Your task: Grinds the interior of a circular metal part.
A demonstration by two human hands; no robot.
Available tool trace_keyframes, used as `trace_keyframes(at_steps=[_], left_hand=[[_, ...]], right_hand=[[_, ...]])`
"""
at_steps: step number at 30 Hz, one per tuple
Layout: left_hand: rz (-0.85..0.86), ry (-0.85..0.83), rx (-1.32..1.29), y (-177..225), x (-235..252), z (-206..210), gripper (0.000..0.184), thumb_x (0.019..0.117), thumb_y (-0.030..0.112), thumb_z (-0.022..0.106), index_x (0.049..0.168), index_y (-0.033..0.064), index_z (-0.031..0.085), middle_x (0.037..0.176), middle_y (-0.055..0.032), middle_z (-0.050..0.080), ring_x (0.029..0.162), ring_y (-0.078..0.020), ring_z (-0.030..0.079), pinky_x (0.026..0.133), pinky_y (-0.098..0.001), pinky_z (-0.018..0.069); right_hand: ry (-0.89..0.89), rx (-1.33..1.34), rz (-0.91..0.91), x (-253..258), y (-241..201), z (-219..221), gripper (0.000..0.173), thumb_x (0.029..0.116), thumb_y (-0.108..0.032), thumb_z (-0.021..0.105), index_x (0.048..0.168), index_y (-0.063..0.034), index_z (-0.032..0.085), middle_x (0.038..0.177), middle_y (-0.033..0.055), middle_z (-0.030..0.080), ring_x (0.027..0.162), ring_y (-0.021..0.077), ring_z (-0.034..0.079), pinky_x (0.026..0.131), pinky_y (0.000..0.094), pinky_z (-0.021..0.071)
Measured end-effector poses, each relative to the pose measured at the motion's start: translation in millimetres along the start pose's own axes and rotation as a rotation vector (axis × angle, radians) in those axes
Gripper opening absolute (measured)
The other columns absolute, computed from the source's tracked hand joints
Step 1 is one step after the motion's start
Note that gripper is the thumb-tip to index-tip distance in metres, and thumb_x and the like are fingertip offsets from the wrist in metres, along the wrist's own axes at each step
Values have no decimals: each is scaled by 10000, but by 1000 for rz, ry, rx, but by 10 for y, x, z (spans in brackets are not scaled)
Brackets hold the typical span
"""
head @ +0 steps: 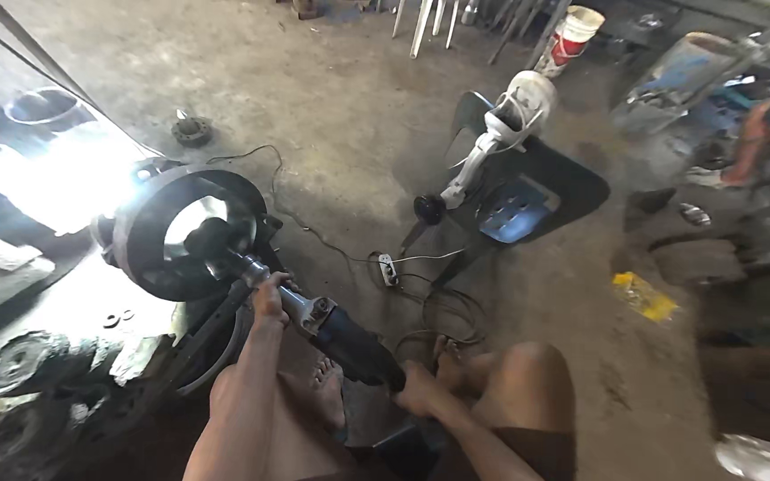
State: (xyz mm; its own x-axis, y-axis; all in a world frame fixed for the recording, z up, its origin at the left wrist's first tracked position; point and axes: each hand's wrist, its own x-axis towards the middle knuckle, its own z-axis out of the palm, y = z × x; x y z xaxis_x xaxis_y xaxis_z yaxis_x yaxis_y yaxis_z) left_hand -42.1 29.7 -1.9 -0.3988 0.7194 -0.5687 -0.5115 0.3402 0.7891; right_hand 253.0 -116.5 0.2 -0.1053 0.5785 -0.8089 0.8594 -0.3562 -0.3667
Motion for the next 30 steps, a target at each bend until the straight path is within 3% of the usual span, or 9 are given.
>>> trace_keyframes(at_steps=[7,13,20,25,30], left_hand=[[-81,18,0,-289,-218,151,122,932,85,618,996,-16,592,709,-117,613,575,-220,632,554,-384,587],[-37,43,-32,-9,-86,145,101,927,81,627,970,4,579,693,-106,596,564,-216,613,554,-387,577],[40,64,-5,189,141,84,156,955,177,614,940,22,609,709,-104,618,596,-228,622,589,-408,571],[13,40,-23,-29,37,189,103,950,109,600,928,9,594,697,-98,601,576,-214,613,571,-395,576],[-28,61,-39,-299,-103,317,133,926,80,629,997,-27,597,706,-125,614,564,-231,632,546,-399,591]], right_hand=[[-6,-4,95,-82,383,-10,580,823,-346,818,1296,-67,632,1183,164,702,1114,319,683,984,561,542],[2,-12,35,2,58,-131,493,841,-357,801,1222,-77,661,1131,151,708,1074,301,690,947,548,553],[7,-51,-45,149,-227,-281,420,834,-305,791,1145,-50,669,1057,167,710,993,325,700,870,577,562],[9,-89,9,76,20,-332,520,838,-360,796,1263,-96,654,1181,144,704,1125,311,677,972,571,541],[19,-62,20,198,475,-279,504,808,-393,823,1179,-81,685,1099,133,718,1035,299,701,930,556,564]])
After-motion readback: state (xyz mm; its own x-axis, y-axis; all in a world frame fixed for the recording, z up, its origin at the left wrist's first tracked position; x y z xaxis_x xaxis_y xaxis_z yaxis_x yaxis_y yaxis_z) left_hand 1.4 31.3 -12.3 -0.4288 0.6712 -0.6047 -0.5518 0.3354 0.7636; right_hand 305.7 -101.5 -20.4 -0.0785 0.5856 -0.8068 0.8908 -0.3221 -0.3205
